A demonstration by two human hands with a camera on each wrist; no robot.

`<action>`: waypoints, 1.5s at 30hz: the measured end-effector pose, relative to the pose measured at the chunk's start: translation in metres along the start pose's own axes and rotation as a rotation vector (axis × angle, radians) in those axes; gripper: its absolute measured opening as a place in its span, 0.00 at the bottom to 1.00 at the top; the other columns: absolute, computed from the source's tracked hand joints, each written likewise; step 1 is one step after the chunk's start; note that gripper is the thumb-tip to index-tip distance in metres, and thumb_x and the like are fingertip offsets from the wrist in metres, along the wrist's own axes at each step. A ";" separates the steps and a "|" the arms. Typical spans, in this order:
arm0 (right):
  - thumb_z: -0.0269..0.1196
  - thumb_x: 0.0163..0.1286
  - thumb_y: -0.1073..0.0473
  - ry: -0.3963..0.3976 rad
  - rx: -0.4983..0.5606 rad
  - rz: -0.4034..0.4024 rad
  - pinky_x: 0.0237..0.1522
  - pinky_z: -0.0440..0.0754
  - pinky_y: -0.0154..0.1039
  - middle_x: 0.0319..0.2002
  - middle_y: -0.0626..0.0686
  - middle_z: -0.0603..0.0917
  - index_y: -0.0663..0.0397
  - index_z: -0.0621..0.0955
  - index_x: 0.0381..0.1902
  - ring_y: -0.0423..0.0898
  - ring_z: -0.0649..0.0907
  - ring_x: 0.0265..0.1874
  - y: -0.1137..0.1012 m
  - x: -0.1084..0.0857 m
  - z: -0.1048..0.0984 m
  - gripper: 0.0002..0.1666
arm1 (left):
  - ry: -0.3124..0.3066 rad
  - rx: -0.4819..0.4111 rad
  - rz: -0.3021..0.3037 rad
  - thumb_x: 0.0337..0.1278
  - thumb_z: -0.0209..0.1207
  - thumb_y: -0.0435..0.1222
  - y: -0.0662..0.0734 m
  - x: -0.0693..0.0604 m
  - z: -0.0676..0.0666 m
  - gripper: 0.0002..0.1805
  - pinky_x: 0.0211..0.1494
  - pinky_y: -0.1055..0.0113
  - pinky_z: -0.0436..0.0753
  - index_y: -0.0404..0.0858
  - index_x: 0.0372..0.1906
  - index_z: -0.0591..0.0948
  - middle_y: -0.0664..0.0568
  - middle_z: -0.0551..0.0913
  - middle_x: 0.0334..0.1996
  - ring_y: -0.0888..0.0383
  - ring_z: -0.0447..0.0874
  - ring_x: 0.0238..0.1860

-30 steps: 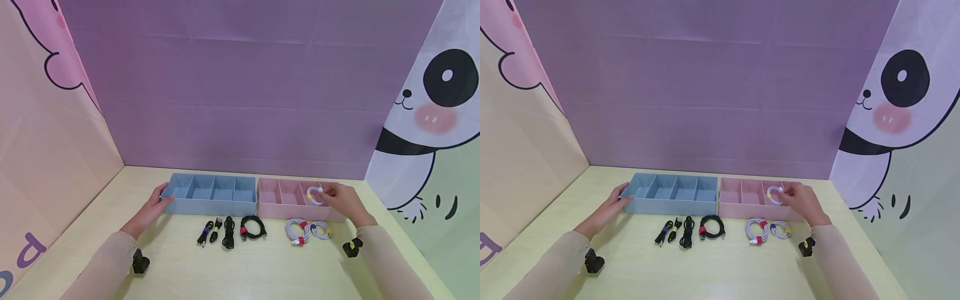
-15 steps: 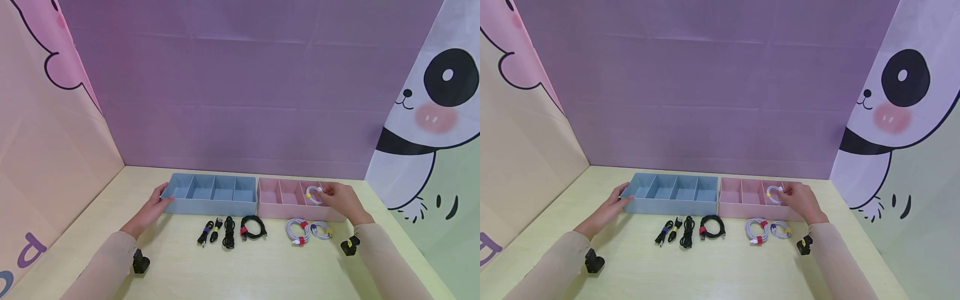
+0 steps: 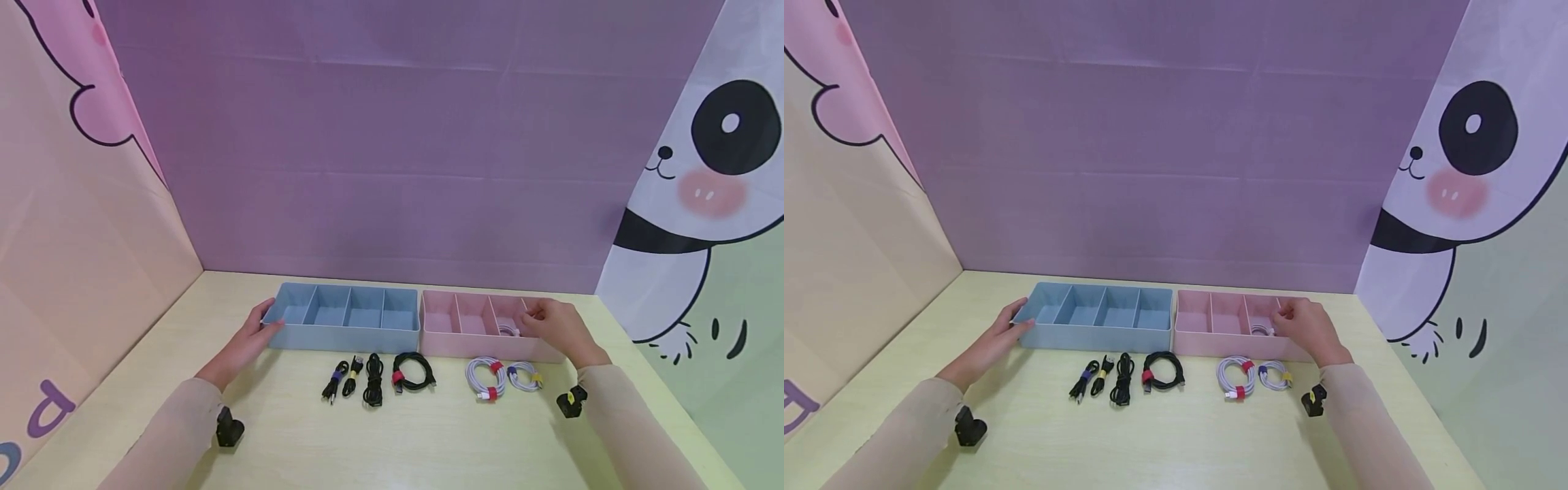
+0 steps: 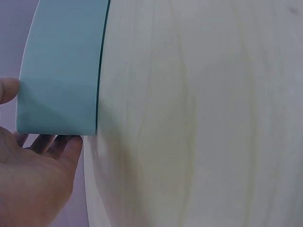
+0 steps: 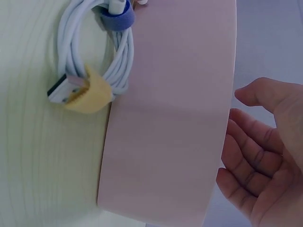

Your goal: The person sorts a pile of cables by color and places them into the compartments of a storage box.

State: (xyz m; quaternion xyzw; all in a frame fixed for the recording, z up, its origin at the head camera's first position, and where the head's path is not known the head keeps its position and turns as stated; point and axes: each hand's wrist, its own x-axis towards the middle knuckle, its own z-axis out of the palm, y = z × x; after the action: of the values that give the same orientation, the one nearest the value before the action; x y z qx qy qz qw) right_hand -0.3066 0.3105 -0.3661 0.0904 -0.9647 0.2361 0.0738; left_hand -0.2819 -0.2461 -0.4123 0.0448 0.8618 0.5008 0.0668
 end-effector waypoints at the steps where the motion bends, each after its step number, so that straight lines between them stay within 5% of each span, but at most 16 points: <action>1: 0.64 0.69 0.58 0.001 0.001 -0.004 0.36 0.81 0.43 0.30 0.52 0.83 0.60 0.83 0.37 0.50 0.78 0.31 0.000 0.000 0.000 0.09 | 0.000 0.001 0.001 0.77 0.44 0.56 0.000 0.000 0.000 0.47 0.72 0.32 0.47 0.37 0.80 0.33 0.31 0.33 0.78 0.28 0.39 0.75; 45: 0.65 0.69 0.60 0.045 -0.076 -0.092 0.32 0.79 0.42 0.26 0.48 0.81 0.58 0.83 0.33 0.46 0.77 0.27 -0.001 -0.030 -0.007 0.07 | 0.005 -0.008 -0.010 0.77 0.44 0.55 -0.002 0.000 0.001 0.46 0.73 0.33 0.47 0.39 0.80 0.32 0.32 0.32 0.78 0.29 0.39 0.76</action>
State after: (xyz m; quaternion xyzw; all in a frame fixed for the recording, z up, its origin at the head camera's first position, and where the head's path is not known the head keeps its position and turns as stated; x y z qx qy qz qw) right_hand -0.2769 0.3170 -0.3655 0.1266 -0.9659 0.1975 0.1098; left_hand -0.2822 -0.2466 -0.4147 0.0392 0.8602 0.5040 0.0673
